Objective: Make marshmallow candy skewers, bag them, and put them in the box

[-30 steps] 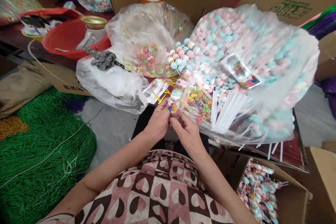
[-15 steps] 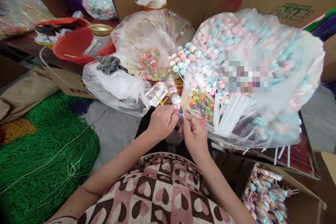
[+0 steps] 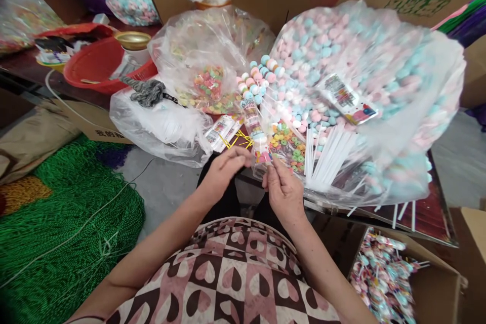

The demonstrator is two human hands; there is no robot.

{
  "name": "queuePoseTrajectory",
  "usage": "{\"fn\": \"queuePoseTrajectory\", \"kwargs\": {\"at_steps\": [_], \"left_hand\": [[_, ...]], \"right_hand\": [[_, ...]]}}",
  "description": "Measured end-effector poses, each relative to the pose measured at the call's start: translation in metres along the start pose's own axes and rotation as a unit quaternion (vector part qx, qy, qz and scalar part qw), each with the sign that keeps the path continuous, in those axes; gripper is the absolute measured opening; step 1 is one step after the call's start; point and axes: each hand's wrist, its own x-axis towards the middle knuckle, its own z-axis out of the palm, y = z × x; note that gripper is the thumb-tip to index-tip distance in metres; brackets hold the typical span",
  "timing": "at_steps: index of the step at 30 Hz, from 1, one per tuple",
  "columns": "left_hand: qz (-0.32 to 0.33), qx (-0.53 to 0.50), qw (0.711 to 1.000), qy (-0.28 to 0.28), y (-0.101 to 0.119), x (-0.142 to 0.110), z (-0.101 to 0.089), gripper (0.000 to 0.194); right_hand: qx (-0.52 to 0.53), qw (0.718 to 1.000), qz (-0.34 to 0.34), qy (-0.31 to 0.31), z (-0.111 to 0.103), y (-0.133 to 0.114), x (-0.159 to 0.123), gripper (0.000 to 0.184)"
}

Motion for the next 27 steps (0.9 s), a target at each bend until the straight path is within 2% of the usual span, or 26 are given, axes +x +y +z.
{"fn": "queuePoseTrajectory", "kwargs": {"at_steps": [2,4,6,9,13,19,21,24,25,27], "left_hand": [[-0.028,-0.14,0.99,0.01,0.002,0.005,-0.001,0.026],[-0.05,-0.228,0.972,-0.02,0.003,0.011,0.004,0.032],[-0.079,-0.282,0.955,-0.052,0.005,0.014,0.013,0.034],[-0.114,-0.33,0.936,-0.049,0.009,0.015,0.025,0.037],[-0.124,-0.349,0.928,-0.04,0.008,0.011,0.031,0.038],[-0.145,-0.302,0.94,-0.06,-0.008,0.004,0.031,0.043],[-0.147,-0.301,0.94,-0.07,-0.01,0.004,0.029,0.038],[-0.117,-0.311,0.941,-0.061,-0.004,0.003,0.021,0.039],[-0.105,-0.312,0.943,-0.058,-0.001,0.002,0.019,0.039],[-0.108,-0.313,0.939,-0.091,0.005,-0.002,0.018,0.036]], "right_hand": [[0.01,1.0,0.002,0.002,0.0,-0.002,-0.003,0.032],[0.018,1.0,-0.005,-0.011,0.002,-0.003,-0.005,0.031],[0.022,0.999,-0.011,-0.024,0.004,-0.005,-0.006,0.029],[0.037,0.999,-0.006,-0.029,0.005,-0.007,-0.007,0.028],[0.081,0.995,0.032,-0.046,0.006,-0.012,-0.008,0.028],[0.168,0.975,0.128,-0.061,0.015,-0.021,-0.01,0.034],[0.172,0.969,0.14,-0.107,0.009,-0.02,-0.005,0.038],[0.126,0.962,0.117,-0.213,-0.012,-0.013,0.007,0.039],[0.107,0.966,0.111,-0.209,-0.02,-0.011,0.012,0.037],[0.119,0.977,0.12,-0.129,-0.033,-0.007,0.018,0.031]]}}
